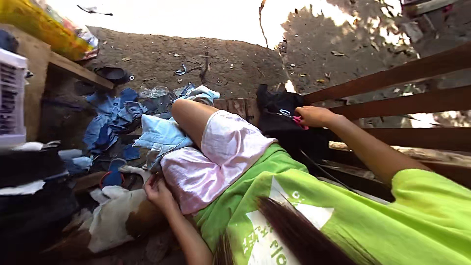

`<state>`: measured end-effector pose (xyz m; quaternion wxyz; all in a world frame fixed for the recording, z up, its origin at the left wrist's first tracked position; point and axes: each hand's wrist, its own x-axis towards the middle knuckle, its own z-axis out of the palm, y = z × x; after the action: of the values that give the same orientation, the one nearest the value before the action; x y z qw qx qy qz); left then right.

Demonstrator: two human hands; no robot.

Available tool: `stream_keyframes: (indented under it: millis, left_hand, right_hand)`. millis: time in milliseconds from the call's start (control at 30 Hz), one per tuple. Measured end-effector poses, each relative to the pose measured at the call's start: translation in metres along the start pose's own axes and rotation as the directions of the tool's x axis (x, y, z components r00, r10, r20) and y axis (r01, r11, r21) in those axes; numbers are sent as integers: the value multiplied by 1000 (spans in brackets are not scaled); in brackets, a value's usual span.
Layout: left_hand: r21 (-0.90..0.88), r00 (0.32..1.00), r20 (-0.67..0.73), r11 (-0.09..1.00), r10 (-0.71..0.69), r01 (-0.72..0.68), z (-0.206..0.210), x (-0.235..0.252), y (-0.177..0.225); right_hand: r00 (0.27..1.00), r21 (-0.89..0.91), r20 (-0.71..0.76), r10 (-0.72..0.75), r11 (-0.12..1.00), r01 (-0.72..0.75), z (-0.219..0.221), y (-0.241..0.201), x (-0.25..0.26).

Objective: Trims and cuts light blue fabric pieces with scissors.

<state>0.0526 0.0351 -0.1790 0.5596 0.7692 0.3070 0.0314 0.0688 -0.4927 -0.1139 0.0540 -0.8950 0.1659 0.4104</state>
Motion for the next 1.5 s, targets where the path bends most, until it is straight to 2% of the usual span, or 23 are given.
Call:
stream_keyframes:
  millis: [100,200,300,367,400,467,533,633,700,767,833,933,1000,1067,1100,1200,1300,1433,1500]
  left_hand:
    - [60,987,65,988,-148,145,4,-13,5]
    - [26,967,148,979,-206,205,9,-19,2]
    - [-8,980,48,981,-194,195,16,-4,-2]
    - [24,987,-131,995,-96,100,20,1,-6]
    - [65,975,-223,998,10,5,20,3,-11]
    - [158,931,-275,966,242,-204,14,5,-12]
    - [229,888,-153,889,435,-396,6,11,-7]
    - [298,836,100,786,539,-542,-1,24,4]
    - [345,823,151,751,547,-563,-2,29,10]
    - [382,824,155,736,544,-558,-2,31,14]
    - [401,808,172,709,564,-580,-3,32,17]
    - [362,752,233,663,616,-655,-1,33,18]
    - [363,740,256,648,622,-670,0,33,21]
    - [394,740,266,631,618,-668,1,33,23]
    - [423,744,266,619,613,-661,1,32,23]
    - [539,776,243,584,582,-607,7,36,29]
    - [540,809,272,614,521,-576,14,50,38]
    - [426,677,326,536,661,-729,15,58,20]
    - [428,638,312,495,704,-756,13,58,13]
  right_hand:
    - [995,33,54,85,996,-87,13,6,-5]
    - [986,0,37,161,987,-161,17,7,-8]
    - [988,-31,-60,144,989,-146,23,7,-7]
    - [991,-27,-97,93,995,-96,28,17,-1]
    - [994,-20,-81,70,997,-72,27,24,3]
    - [1000,89,-13,6,996,-5,20,41,10]
    - [998,289,35,-54,956,42,8,58,11]
    - [974,549,-60,-220,807,216,-27,53,-10]
    - [909,631,-219,-354,659,409,-46,29,-17]
    - [832,662,-326,-448,520,539,-62,-18,-22]
    - [780,705,-331,-531,409,579,-67,-80,-29]
    - [743,821,-147,-653,338,460,-46,-175,-36]
    - [702,860,47,-711,386,333,-28,-231,-45]
    - [621,883,194,-759,411,226,-12,-270,-51]
    - [582,895,234,-779,407,185,-5,-283,-52]
    - [533,903,301,-791,416,107,11,-308,-53]
    - [489,895,340,-803,436,94,19,-313,-54]
    - [515,893,345,-784,444,77,30,-316,-52]
    - [526,900,333,-783,430,71,35,-315,-50]
